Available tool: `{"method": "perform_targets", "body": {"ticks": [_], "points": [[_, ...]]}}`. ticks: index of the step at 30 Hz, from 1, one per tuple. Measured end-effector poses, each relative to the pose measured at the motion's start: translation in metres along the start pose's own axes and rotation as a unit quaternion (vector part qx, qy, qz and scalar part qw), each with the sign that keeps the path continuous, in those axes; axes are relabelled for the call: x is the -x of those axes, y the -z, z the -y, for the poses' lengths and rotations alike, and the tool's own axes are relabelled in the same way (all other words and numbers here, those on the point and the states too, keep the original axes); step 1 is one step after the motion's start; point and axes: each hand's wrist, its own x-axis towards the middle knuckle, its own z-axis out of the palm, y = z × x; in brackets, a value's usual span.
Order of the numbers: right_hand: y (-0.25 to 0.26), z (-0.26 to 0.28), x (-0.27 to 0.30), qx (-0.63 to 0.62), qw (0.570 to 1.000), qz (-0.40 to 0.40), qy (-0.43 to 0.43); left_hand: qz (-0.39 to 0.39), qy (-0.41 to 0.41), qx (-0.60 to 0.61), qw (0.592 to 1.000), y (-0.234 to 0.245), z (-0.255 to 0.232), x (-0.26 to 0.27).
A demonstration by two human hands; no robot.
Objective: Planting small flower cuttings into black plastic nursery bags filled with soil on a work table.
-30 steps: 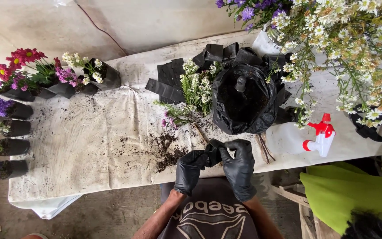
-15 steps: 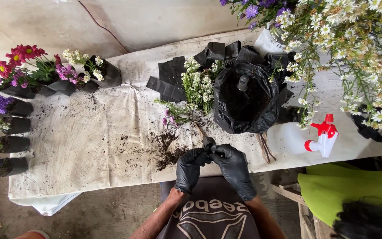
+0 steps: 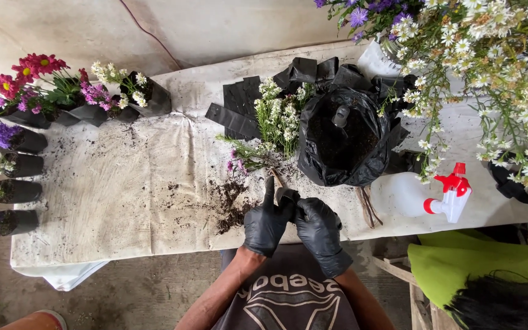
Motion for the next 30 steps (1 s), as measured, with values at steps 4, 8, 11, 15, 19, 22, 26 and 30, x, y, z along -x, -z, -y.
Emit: {"method": "perform_targets", "body": {"ticks": [4,8,11,15,19,22,26,30], "points": [[0.003,0.001,-0.012,0.038,0.999,-0.026,0.000,0.032,-0.051,-0.077,0.995,-0.033,0.042,-0.003],[0.000,-0.004,-0.011,0.090,0.995,-0.043,-0.010,0.172,-0.004,-0.094,0.981,-0.046,0.058,-0.005],[-0.014,-0.007,-0.012,0.162,0.986,-0.024,0.018,0.171,0.029,-0.046,0.984,-0.035,0.048,-0.009],[-0.050,-0.059,0.015,0.217,0.973,0.025,0.071,0.218,0.080,0.013,0.973,-0.017,0.011,-0.013],[-0.046,-0.070,0.014,0.348,0.933,0.059,0.070,0.231,0.063,-0.043,0.970,-0.035,0.035,-0.013],[-0.038,-0.058,0.001,0.249,0.956,0.132,0.081,0.233,0.028,-0.094,0.968,0.001,0.018,-0.010],[-0.035,-0.031,-0.010,0.284,0.934,0.184,0.112,0.218,-0.002,-0.177,0.960,0.018,0.008,-0.010],[-0.041,-0.023,-0.014,0.267,0.939,0.186,0.114,0.226,-0.005,-0.185,0.956,0.000,0.024,-0.016]]}}
